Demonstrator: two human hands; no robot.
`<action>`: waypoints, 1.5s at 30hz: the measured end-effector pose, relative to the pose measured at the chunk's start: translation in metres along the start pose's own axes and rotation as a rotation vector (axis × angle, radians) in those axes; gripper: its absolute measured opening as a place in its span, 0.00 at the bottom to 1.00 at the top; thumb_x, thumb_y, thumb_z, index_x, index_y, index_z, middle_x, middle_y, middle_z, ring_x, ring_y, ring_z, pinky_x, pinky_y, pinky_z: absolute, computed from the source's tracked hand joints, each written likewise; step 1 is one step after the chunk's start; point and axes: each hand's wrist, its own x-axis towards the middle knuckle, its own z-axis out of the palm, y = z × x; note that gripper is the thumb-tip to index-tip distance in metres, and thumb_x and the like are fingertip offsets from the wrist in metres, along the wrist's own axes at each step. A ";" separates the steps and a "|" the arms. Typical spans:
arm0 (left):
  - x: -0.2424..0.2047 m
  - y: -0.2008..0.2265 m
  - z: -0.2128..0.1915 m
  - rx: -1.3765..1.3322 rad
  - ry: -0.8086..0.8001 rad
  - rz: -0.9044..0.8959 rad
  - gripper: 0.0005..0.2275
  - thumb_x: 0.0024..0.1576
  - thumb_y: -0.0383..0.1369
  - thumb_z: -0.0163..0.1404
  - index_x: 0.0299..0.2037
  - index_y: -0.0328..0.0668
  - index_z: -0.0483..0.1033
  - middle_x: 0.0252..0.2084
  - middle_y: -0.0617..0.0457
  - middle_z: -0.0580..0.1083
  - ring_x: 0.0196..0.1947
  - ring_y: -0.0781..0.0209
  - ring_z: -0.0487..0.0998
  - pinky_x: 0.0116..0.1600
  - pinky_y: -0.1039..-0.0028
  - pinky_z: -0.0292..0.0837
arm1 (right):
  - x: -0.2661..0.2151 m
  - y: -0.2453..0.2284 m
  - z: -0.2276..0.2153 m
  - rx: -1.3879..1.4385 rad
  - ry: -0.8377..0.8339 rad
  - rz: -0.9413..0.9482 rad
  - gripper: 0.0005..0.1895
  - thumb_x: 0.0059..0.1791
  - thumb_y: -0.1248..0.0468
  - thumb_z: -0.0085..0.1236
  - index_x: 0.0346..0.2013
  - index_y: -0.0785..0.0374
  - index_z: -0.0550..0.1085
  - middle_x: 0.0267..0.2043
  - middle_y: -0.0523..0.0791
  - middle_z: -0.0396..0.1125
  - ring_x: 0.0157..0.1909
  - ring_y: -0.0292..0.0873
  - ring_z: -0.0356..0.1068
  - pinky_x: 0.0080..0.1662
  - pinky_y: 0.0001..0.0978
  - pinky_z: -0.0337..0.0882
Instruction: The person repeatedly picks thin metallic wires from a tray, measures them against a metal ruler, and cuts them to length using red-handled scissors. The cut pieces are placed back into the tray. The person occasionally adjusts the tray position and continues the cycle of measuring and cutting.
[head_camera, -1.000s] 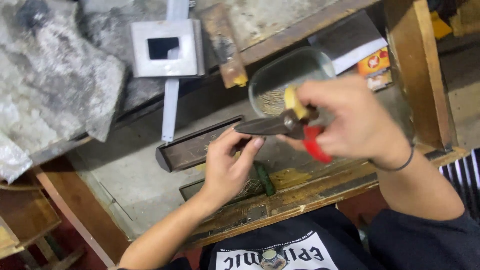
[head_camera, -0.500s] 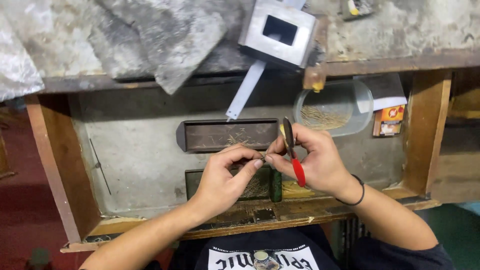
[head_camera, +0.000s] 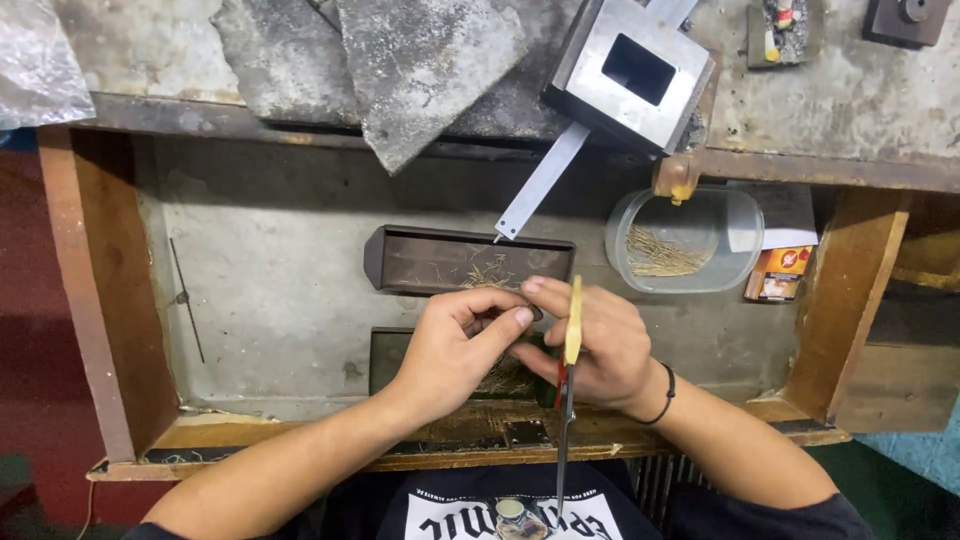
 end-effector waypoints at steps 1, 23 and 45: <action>0.000 0.001 0.000 0.002 0.000 -0.004 0.07 0.60 0.25 0.52 0.39 0.32 0.84 0.28 0.48 0.81 0.29 0.69 0.80 0.36 0.77 0.80 | -0.001 0.000 0.001 0.002 0.002 0.004 0.18 0.39 0.67 0.75 0.30 0.57 0.68 0.49 0.53 0.78 0.48 0.56 0.79 0.41 0.40 0.79; 0.004 0.015 -0.003 0.046 -0.047 -0.013 0.06 0.58 0.24 0.55 0.43 0.35 0.83 0.32 0.50 0.83 0.36 0.72 0.80 0.46 0.78 0.80 | 0.006 0.005 0.006 0.006 0.037 -0.070 0.14 0.40 0.75 0.69 0.27 0.59 0.71 0.43 0.55 0.78 0.42 0.59 0.80 0.40 0.45 0.79; 0.009 0.030 -0.025 0.190 -0.127 0.188 0.06 0.58 0.29 0.56 0.41 0.38 0.83 0.49 0.37 0.80 0.51 0.51 0.80 0.54 0.59 0.79 | 0.022 0.001 -0.033 -0.106 -0.055 0.343 0.14 0.41 0.65 0.77 0.35 0.64 0.78 0.34 0.50 0.77 0.37 0.52 0.79 0.40 0.38 0.77</action>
